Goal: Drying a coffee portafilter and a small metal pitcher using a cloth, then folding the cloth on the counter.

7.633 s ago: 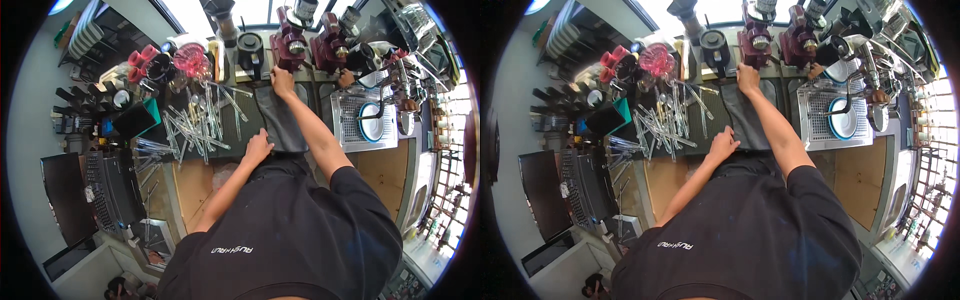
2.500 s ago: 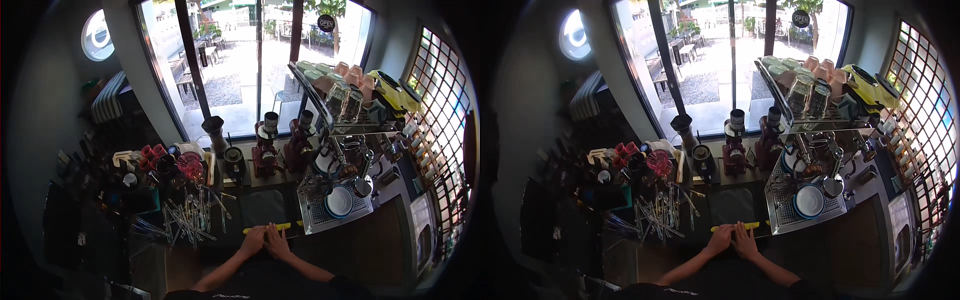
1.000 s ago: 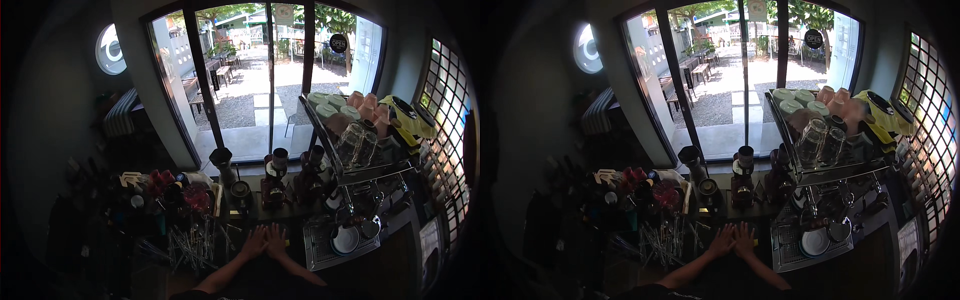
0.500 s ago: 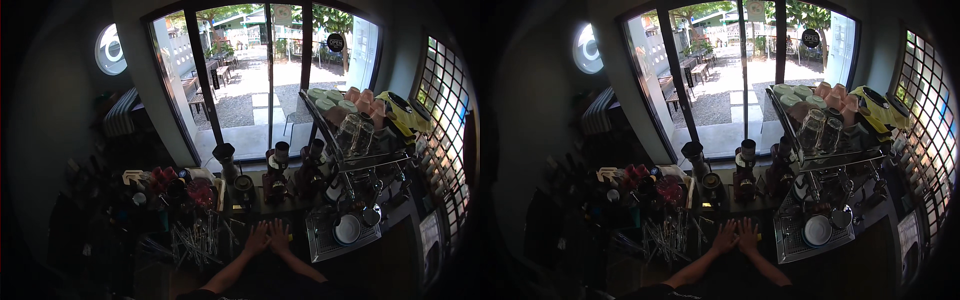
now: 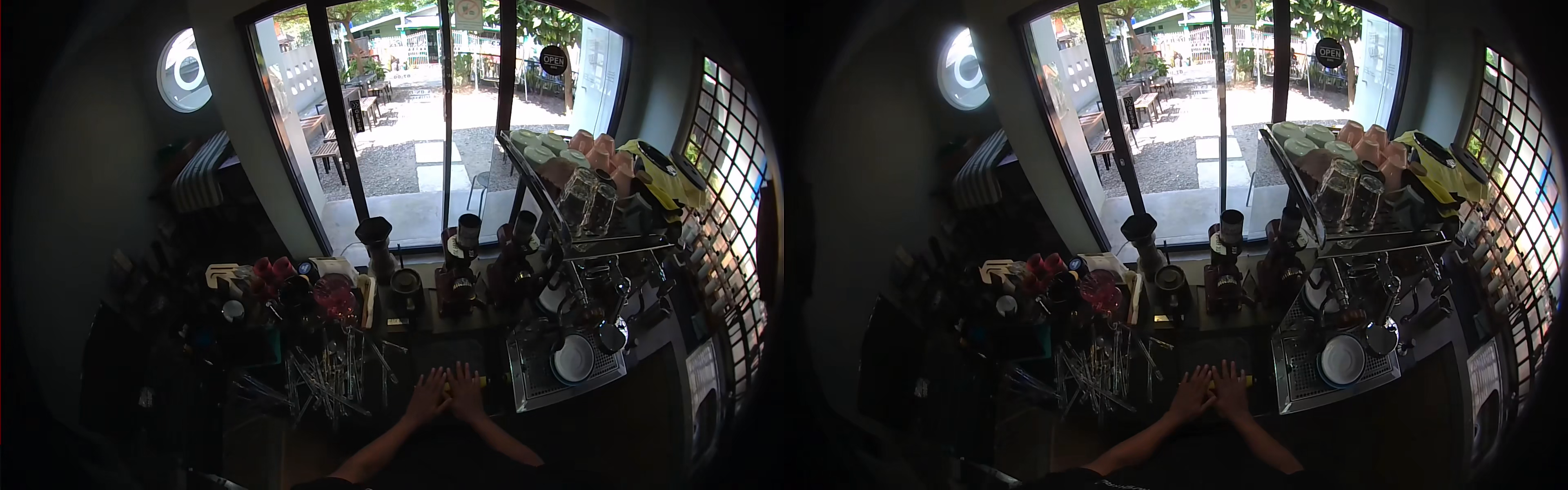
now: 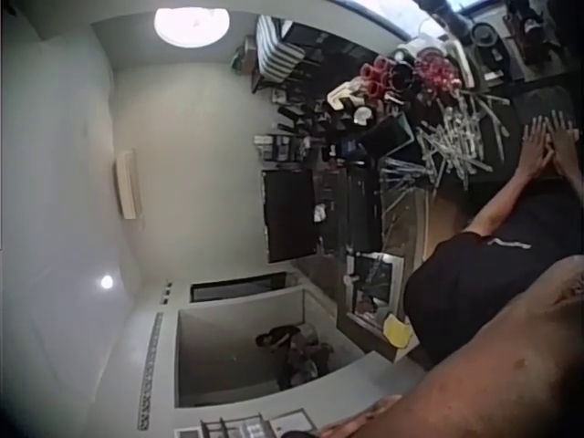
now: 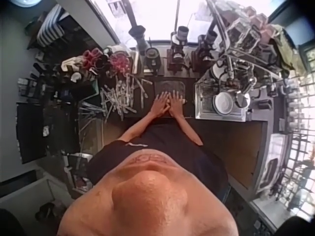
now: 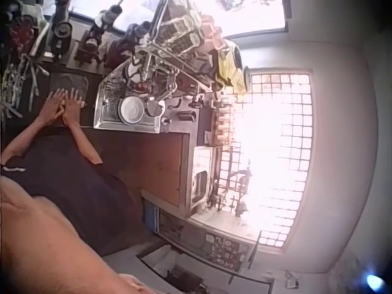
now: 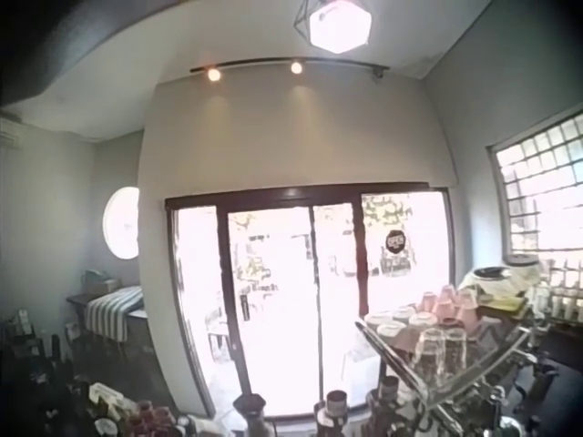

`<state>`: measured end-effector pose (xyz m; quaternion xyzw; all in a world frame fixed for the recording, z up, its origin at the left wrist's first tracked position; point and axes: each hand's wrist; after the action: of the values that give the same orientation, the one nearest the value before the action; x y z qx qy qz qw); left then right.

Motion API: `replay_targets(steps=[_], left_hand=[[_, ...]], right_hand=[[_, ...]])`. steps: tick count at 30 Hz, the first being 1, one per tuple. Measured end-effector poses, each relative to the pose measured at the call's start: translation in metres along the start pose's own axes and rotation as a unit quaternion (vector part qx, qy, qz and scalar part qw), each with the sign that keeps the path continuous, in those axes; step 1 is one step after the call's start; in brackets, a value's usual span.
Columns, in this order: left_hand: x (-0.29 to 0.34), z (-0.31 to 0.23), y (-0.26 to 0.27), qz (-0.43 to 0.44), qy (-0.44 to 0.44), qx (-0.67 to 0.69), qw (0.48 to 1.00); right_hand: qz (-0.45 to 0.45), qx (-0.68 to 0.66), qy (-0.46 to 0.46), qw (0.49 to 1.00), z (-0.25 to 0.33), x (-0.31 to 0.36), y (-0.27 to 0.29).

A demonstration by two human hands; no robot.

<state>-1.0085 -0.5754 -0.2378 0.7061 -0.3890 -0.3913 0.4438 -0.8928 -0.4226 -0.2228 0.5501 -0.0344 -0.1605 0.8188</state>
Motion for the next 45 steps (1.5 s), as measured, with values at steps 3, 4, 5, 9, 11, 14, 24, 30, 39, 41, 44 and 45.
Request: replay_targets(steps=[3,4,5,9,11,14,24,30,39,41,44,45], left_hand=[[0.017,-0.012,0.005,0.01,0.004,-0.001,1.0],[0.018,-0.02,0.009,0.016,-0.005,0.011,1.0],[0.023,-0.022,0.012,0.016,-0.003,0.019,1.0],[0.045,-0.032,0.02,0.034,-0.006,0.016,0.999],[0.056,-0.032,0.025,0.054,-0.036,0.047,0.997],[0.067,-0.035,0.027,0.077,-0.036,0.063,0.994],[0.076,-0.038,0.018,0.077,-0.028,0.061,0.995],[0.063,-0.045,0.02,0.093,-0.008,0.063,0.994],[0.049,-0.041,0.019,0.07,0.017,0.08,0.994],[0.047,-0.039,0.017,0.063,0.018,0.084,0.994],[0.044,-0.035,0.015,0.063,0.012,0.07,0.996],[0.043,-0.034,0.015,0.062,0.011,0.069,0.996]], right_hand=[[-0.018,0.011,0.02,1.0,0.002,0.022,-0.006],[-0.021,0.013,0.011,1.0,0.001,0.032,-0.003],[-0.011,0.012,0.019,1.0,0.003,0.037,0.0],[0.04,-0.024,0.011,0.999,0.015,0.061,0.01],[0.055,-0.024,0.014,0.998,0.018,0.075,0.015],[0.071,-0.012,0.025,0.997,0.017,0.087,0.016],[0.082,0.007,0.008,0.997,0.023,0.088,0.006],[0.067,0.002,0.002,0.998,0.02,0.083,0.009],[0.052,0.007,0.009,0.999,0.021,0.064,0.015],[0.056,-0.012,-0.008,0.998,0.021,0.059,0.014],[0.035,0.007,0.005,0.999,0.021,0.054,0.011],[0.033,0.007,0.004,0.999,0.02,0.052,0.011]])
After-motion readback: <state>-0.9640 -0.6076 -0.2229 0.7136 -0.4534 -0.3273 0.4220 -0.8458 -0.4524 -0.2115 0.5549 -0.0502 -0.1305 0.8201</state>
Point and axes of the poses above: each hand's wrist, its own x-axis away from the middle knuckle, its own y-axis out of the back of the hand, z = x × y, and after that the axes turned 6 degrees about -x, right-handed
